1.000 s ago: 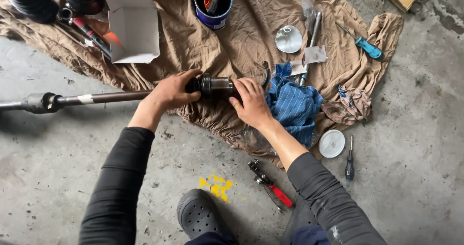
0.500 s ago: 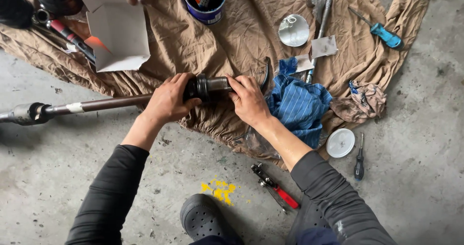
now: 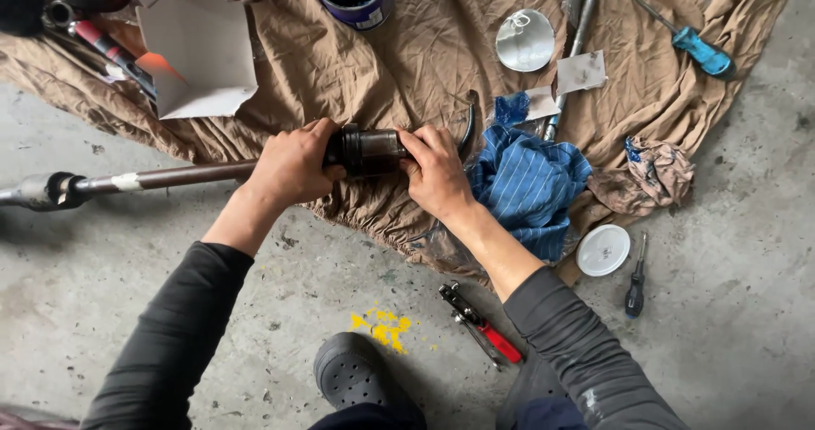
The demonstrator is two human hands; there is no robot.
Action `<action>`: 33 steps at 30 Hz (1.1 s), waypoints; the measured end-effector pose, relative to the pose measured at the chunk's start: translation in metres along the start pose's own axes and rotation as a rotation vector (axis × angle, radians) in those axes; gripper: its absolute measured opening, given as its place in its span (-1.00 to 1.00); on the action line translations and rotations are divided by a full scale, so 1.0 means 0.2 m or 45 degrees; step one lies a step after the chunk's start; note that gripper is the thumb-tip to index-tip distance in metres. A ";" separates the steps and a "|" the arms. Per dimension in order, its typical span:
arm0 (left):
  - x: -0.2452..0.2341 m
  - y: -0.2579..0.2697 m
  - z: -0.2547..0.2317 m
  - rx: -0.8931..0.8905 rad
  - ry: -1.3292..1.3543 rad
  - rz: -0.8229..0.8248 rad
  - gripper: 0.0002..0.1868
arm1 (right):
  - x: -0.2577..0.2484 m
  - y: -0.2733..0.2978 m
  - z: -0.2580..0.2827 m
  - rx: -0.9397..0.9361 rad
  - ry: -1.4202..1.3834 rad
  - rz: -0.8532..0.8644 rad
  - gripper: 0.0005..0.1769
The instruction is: Repairing a CV joint by applying blue grease to the assembly and fitting a protective rubber boot.
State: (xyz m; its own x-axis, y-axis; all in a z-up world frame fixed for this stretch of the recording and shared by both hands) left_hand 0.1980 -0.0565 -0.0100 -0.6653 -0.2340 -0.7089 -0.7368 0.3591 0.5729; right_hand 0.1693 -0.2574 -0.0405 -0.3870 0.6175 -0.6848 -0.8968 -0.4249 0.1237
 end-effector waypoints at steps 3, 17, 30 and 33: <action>0.00 -0.04 0.00 -0.059 -0.101 0.078 -0.40 | -0.05 -0.06 -0.01 -0.027 0.055 -0.007 -0.42; 0.00 0.22 0.03 0.072 -0.432 -0.669 0.04 | -0.09 -0.13 0.06 -0.117 0.340 0.238 -0.49; 0.09 0.20 -0.01 0.125 -0.142 0.057 0.05 | -0.06 -0.01 0.07 0.159 0.131 0.499 -0.61; 0.10 0.18 0.00 0.213 -0.181 -0.124 -0.01 | -0.13 0.05 0.14 -0.043 0.298 0.365 -0.62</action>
State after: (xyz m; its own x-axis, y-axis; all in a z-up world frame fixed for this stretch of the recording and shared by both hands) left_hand 0.1576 -0.0486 -0.0031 -0.5599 -0.1491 -0.8150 -0.7583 0.4886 0.4316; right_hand 0.1641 -0.2597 -0.0006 -0.5583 0.3037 -0.7721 -0.7500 -0.5826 0.3131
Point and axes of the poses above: each hand's wrist, its own y-axis away from the middle knuckle, its own x-axis out of the palm, z = x × y, the point moved 7 cm from there along -y, towards the middle knuckle, and after that the axes turned 7 degrees about z, right-handed, at the moved point
